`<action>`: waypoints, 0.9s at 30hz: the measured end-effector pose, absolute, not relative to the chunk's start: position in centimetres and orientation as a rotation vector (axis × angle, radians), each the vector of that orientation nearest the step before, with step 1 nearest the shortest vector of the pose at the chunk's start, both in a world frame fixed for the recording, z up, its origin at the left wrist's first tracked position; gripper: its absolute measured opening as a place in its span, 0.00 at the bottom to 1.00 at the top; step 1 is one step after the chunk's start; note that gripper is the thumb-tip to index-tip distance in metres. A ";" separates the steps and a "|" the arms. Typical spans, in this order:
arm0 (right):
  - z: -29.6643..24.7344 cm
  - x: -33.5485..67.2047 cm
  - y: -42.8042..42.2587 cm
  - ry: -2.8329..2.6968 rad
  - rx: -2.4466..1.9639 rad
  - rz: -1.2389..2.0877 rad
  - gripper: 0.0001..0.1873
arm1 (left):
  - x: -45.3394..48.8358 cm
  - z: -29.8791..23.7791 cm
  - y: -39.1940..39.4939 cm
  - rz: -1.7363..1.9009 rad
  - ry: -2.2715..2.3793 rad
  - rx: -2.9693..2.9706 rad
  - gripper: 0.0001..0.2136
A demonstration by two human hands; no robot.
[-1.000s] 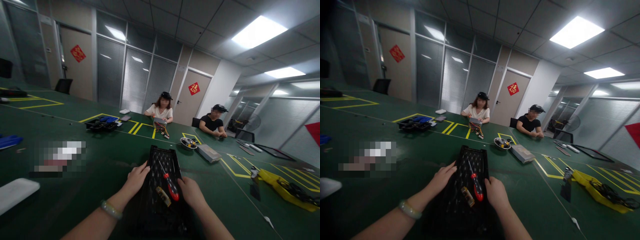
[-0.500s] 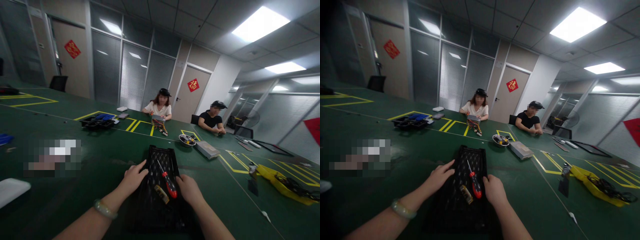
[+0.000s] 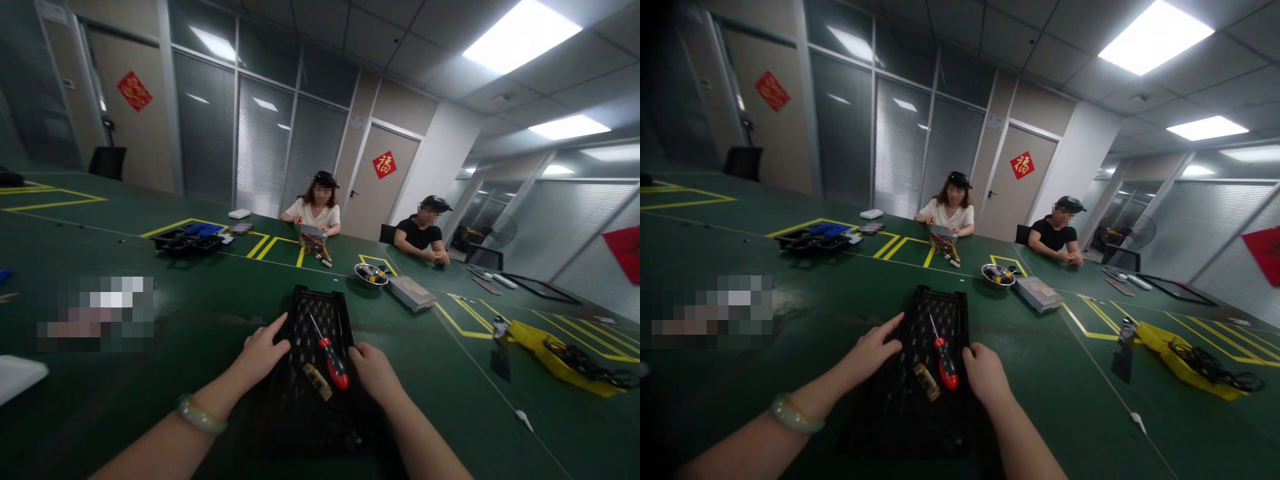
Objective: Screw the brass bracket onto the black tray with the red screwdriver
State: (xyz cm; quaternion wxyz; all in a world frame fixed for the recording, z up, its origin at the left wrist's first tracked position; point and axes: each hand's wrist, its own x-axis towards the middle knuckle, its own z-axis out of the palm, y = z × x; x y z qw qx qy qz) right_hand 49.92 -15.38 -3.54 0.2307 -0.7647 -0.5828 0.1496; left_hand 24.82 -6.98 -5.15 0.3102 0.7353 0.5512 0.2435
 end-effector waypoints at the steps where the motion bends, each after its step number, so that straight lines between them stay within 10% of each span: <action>1: -3.5 49.9 -15.4 -1.608 -2.093 0.411 0.18 | 24.8 -5.4 -6.9 0.662 1.428 1.933 0.33; 27: -3.4 50.5 -15.0 -1.649 -2.084 0.309 0.20 | 24.7 -6.8 -6.7 0.813 1.049 1.771 0.35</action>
